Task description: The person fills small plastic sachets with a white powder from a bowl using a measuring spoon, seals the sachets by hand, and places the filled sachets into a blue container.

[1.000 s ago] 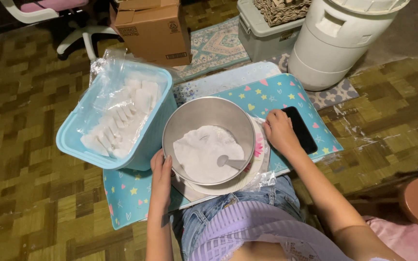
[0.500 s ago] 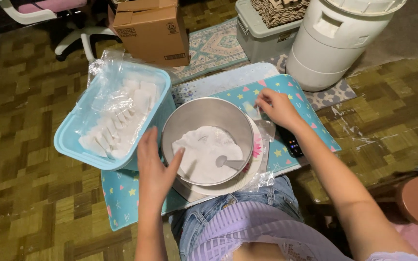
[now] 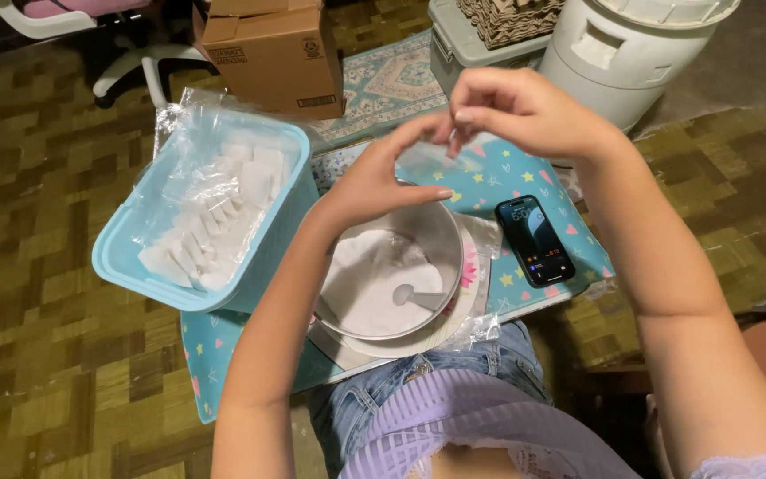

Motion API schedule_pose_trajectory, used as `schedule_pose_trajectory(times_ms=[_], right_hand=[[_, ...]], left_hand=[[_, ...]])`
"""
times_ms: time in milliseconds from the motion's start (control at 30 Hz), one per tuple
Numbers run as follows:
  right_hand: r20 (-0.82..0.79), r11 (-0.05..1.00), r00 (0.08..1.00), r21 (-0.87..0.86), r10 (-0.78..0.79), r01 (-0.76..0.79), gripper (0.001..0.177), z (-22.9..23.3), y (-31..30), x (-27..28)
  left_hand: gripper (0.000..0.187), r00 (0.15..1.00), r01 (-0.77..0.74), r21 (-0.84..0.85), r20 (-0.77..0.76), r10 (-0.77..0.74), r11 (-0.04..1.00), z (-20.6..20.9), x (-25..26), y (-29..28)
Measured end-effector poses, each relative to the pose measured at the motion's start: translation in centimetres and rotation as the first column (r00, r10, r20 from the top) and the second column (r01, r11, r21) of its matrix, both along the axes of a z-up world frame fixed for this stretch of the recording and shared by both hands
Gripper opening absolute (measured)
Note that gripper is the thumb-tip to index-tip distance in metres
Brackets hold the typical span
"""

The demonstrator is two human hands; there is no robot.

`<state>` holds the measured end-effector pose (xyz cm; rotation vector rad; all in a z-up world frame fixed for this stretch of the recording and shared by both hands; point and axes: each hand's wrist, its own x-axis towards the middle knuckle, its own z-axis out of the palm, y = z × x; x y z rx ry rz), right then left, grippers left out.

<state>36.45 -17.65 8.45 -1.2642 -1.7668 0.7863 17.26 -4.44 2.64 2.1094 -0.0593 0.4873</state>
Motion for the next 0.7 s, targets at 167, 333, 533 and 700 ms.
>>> schedule_pose_trajectory(times_ms=[167, 333, 533, 700], right_hand=[[-0.082, 0.954, 0.969, 0.179, -0.231, 0.243, 0.012, 0.3, -1.7, 1.4], [-0.233, 0.867, 0.887, 0.22, -0.399, 0.447, 0.014, -1.6, -2.2, 3.7], [-0.217, 0.84, 0.838, 0.109, -0.502, 0.531, 0.017, -3.7, -1.8, 2.1], [-0.179, 0.91, 0.898, 0.032, -0.402, 0.414, 0.004, -7.5, -0.4, 0.2]], left_hand=[[0.008, 0.985, -0.162, -0.108, -0.07, 0.155, 0.981, -0.1, -2.4, -0.7], [0.013, 0.92, -0.378, -0.023, -0.124, 0.372, 0.926, -2.1, -7.6, 0.8], [0.01, 0.796, -0.604, -0.222, -0.129, 0.591, 0.765, -0.7, -12.1, 0.5], [0.008, 0.724, -0.638, -0.354, 0.025, 0.689, 0.684, -1.0, -13.4, 1.0]])
